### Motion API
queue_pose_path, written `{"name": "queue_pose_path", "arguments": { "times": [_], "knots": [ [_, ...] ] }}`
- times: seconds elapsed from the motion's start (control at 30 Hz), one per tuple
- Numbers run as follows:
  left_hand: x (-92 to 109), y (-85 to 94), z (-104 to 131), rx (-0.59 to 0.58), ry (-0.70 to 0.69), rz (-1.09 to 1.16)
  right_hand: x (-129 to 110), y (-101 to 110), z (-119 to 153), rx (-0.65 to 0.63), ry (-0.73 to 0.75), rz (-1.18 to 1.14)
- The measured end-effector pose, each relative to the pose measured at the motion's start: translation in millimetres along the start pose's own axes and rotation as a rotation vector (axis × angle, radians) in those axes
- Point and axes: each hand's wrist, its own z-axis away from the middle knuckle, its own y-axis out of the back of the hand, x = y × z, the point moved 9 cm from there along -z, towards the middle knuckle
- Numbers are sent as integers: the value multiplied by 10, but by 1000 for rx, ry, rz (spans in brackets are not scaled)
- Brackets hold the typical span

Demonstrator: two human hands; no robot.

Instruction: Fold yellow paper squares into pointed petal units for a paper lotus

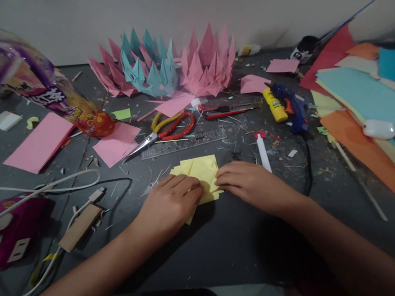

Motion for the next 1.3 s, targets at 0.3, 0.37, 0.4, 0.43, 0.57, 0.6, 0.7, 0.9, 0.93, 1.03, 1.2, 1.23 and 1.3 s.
{"name": "queue_pose_path", "arguments": {
  "times": [0.3, 0.37, 0.4, 0.43, 0.57, 0.6, 0.7, 0.9, 0.93, 1.03, 1.2, 1.23, 1.3],
  "knots": [
    [168, -37, 50, -100, -104, 10, 125, -9, 36, -67, -40, -89],
    [174, -50, 48, -116, -96, 6, 164, -1, 16, -61, -86, -134],
    [179, -57, 46, -123, -94, 1, 191, 4, 3, -56, -121, -160],
    [184, -63, 43, -128, -93, -4, 219, 7, -10, -54, -159, -190],
    [193, -74, 41, -134, -86, -5, 280, 1, -58, -43, -257, -277],
    [195, -78, 43, -137, -87, -6, 281, 4, -67, -33, -263, -274],
    [201, -78, 48, -138, -88, -7, 277, 10, -79, 4, -273, -240],
    [210, -87, 42, -150, -80, -17, 276, -1, -78, 54, -300, -230],
    [212, -91, 41, -153, -80, -17, 276, -1, -79, 60, -304, -226],
    [215, -88, 42, -146, -82, -18, 272, 0, -85, 69, -302, -217],
    [215, -62, 43, -119, -83, -14, 276, 2, -81, 79, -303, -220],
    [217, -63, 41, -122, -84, -14, 277, 0, -80, 79, -305, -224],
    [218, -71, 35, -132, -82, -12, 273, -3, -79, 81, -308, -226]
  ]
}}
